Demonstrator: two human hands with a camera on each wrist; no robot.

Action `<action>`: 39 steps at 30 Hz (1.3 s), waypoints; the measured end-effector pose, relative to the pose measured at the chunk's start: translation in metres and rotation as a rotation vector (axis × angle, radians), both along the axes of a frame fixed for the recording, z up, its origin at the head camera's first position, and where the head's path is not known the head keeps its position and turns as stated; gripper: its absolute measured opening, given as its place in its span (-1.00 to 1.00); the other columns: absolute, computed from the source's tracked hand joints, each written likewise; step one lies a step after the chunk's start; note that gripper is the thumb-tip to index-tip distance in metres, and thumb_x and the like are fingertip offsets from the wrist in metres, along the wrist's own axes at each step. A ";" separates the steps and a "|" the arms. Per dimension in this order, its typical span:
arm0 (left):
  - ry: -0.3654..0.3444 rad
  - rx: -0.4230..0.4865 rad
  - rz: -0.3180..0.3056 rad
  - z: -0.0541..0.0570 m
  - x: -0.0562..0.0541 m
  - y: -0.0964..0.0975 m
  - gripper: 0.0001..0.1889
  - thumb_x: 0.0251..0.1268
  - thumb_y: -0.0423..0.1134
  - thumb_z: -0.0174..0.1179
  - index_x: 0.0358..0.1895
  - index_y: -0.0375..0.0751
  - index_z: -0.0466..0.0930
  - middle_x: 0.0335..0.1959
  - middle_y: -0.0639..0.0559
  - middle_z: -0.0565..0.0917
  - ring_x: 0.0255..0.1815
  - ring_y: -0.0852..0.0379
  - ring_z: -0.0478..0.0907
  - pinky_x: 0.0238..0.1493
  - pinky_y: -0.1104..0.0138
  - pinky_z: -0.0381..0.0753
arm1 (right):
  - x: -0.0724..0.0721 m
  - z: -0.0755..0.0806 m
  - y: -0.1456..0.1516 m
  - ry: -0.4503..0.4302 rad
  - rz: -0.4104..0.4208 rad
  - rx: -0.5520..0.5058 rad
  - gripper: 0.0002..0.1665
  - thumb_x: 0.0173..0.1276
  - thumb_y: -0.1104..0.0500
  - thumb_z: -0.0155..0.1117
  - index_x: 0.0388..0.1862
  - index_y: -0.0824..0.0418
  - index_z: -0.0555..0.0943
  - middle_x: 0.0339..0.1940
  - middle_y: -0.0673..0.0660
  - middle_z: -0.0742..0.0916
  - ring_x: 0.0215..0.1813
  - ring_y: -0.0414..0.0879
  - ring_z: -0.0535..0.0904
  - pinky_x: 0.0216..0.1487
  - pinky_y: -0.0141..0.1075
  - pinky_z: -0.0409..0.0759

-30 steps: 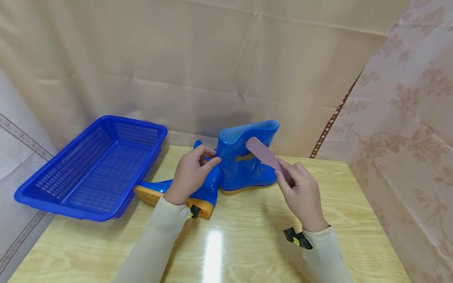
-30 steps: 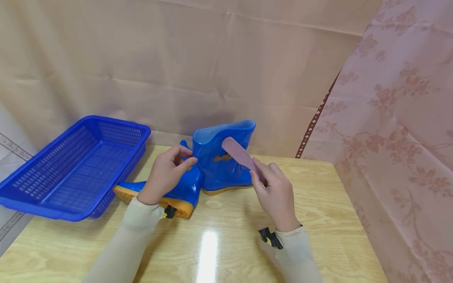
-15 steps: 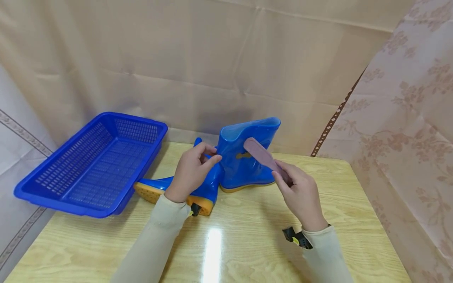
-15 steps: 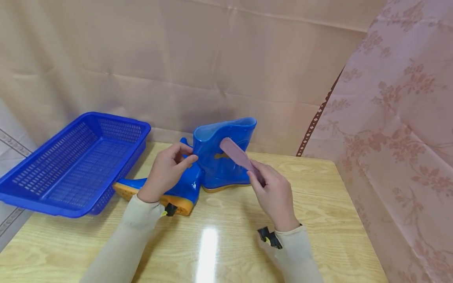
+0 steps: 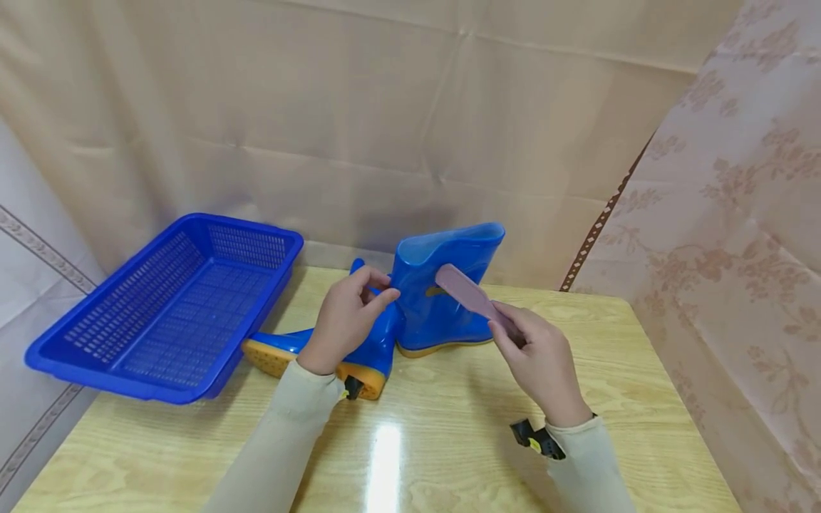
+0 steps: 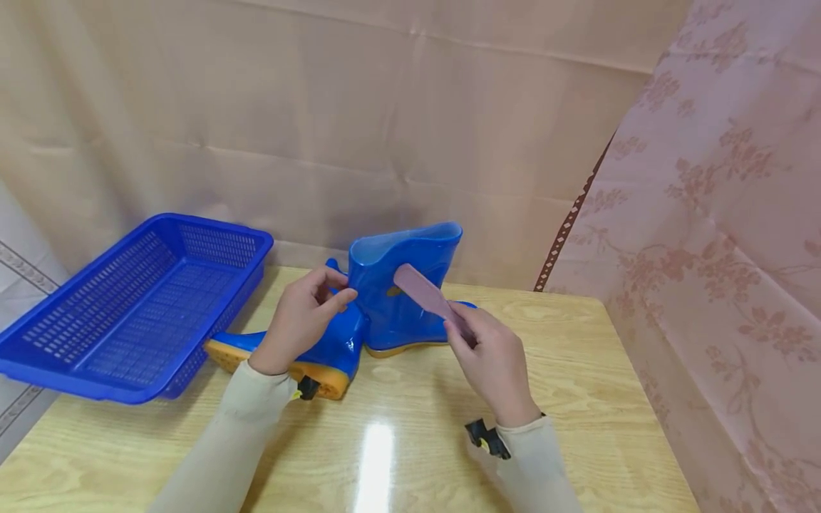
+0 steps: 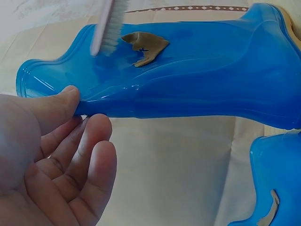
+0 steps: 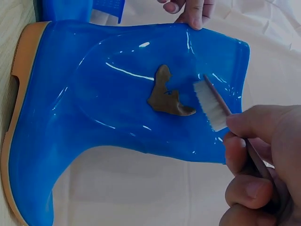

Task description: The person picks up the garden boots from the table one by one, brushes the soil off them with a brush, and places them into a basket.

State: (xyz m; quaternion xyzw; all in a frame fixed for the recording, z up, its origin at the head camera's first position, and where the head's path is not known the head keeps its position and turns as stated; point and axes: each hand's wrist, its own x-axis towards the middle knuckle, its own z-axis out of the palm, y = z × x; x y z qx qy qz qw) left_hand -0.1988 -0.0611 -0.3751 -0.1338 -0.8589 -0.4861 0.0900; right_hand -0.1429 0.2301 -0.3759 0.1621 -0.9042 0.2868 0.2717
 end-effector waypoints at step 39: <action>0.018 0.002 -0.049 -0.003 0.002 0.005 -0.80 0.61 -0.11 0.11 0.09 -0.10 0.54 -0.22 -0.03 0.65 -0.35 0.13 0.58 -0.39 0.24 0.58 | 0.000 -0.005 -0.006 -0.130 0.058 0.039 -0.64 0.46 0.21 0.40 0.19 0.21 0.72 -0.28 0.02 0.76 -0.50 -0.27 0.47 -0.52 -0.41 0.44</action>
